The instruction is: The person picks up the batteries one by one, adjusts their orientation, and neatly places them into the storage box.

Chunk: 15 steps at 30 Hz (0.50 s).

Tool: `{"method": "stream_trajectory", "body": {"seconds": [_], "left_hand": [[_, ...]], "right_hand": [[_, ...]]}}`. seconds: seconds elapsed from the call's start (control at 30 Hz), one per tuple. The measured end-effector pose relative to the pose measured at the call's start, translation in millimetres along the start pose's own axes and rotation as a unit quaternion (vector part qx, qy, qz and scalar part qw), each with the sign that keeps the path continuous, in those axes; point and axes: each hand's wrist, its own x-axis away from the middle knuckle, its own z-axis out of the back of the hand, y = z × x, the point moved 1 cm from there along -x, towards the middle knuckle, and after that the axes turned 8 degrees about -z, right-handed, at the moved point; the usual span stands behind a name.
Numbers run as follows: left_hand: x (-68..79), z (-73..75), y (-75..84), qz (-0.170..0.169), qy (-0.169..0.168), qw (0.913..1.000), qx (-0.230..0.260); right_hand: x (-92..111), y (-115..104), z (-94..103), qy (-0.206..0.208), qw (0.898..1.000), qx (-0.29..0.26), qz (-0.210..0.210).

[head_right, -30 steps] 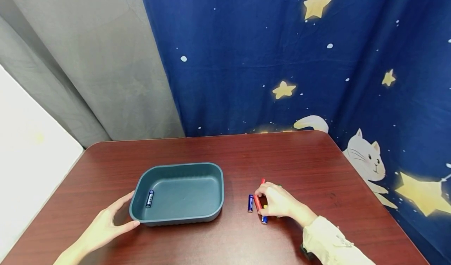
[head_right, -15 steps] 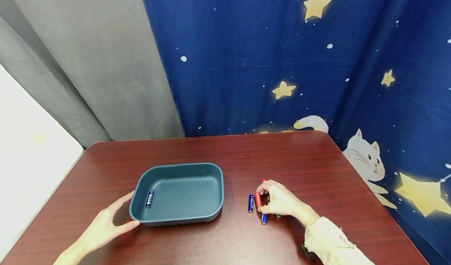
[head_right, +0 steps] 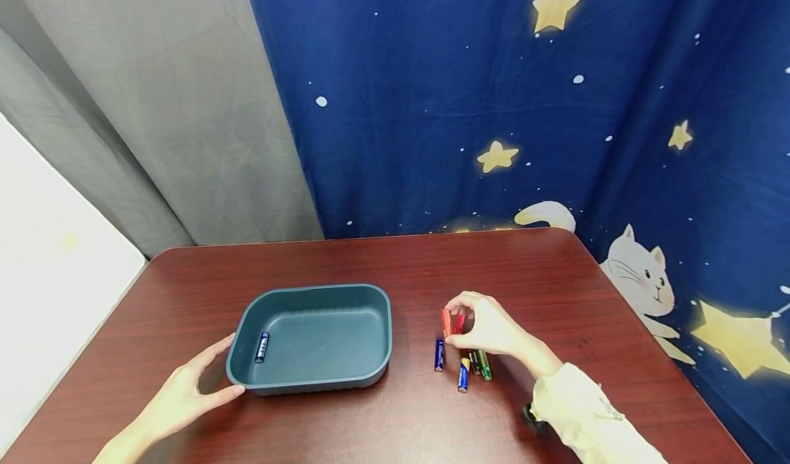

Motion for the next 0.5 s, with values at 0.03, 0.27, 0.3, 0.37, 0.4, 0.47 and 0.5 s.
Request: {"method": "stream_trajectory", "body": {"seconds": [0.03, 0.27, 0.3, 0.37, 0.4, 0.47, 0.5], "left_hand": [[-0.3, -0.4, -0.1, 0.0, 0.001, 1.0, 0.001], [0.4, -2.8, -0.3, -0.006, 0.006, 1.0, -0.001], [0.7, -2.9, -0.3, -0.007, 0.007, 1.0, -0.001], [1.2, -2.7, -0.5, -0.006, 0.007, 1.0, 0.0], [1.3, -2.5, -0.7, -0.006, 0.007, 1.0, 0.0], [1.1, -1.9, -1.1, -0.006, 0.006, 1.0, -0.001], [1.0, -1.7, -1.2, -0.006, 0.005, 1.0, -0.001]], "right_hand": [[-2.4, -1.3, 1.1, 0.0, 1.0, 0.004, 0.001], [-24.5, -20.3, 3.9, 0.002, 1.0, 0.002, -0.001], [-28.9, -23.5, 2.7, 0.004, 1.0, 0.001, 0.004], [-37.7, -29.9, -1.1, 0.009, 1.0, -0.001, 0.017], [-41.9, -33.3, -3.7, 0.008, 1.0, -0.002, 0.023], [-49.7, -40.0, -9.6, 0.005, 0.999, -0.006, 0.033], [-53.3, -43.2, -12.5, 0.004, 0.999, -0.009, 0.035]]}}
